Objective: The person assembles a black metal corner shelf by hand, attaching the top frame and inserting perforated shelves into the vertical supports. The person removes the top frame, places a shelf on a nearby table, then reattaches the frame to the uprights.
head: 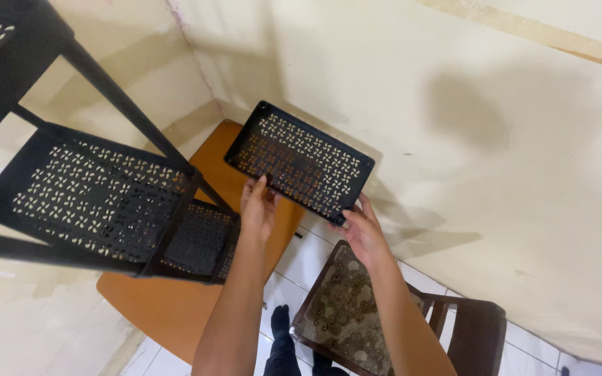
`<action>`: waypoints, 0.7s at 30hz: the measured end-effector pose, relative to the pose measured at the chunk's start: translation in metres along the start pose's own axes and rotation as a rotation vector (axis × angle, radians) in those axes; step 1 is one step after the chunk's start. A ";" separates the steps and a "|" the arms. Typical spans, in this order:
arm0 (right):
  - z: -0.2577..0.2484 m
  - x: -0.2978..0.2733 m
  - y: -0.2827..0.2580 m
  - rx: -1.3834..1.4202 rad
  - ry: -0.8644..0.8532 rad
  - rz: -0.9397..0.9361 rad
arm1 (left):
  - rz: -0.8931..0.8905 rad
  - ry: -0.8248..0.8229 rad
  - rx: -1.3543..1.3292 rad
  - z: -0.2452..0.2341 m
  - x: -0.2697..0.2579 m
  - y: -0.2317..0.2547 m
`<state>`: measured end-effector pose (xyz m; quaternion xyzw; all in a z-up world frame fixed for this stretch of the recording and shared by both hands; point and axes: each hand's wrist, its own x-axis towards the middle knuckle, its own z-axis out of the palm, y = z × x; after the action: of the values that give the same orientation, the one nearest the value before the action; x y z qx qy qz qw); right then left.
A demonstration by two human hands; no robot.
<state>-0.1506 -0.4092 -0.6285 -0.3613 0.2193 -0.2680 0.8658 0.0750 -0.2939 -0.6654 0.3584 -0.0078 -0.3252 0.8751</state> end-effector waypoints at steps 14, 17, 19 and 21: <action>-0.035 0.065 0.097 0.016 0.244 0.075 | -0.104 0.267 0.280 -0.072 0.059 -0.048; -0.042 0.077 0.113 0.035 0.264 0.086 | -0.129 0.298 0.226 -0.070 0.064 -0.053; -0.049 0.083 0.122 0.045 0.266 0.090 | -0.128 0.309 0.228 -0.068 0.068 -0.058; -0.054 0.090 0.131 0.046 0.285 0.103 | -0.104 0.294 0.280 -0.068 0.072 -0.059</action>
<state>-0.0729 -0.4148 -0.7778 -0.2881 0.3519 -0.2767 0.8466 0.1154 -0.3243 -0.7691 0.5200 0.0931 -0.3097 0.7906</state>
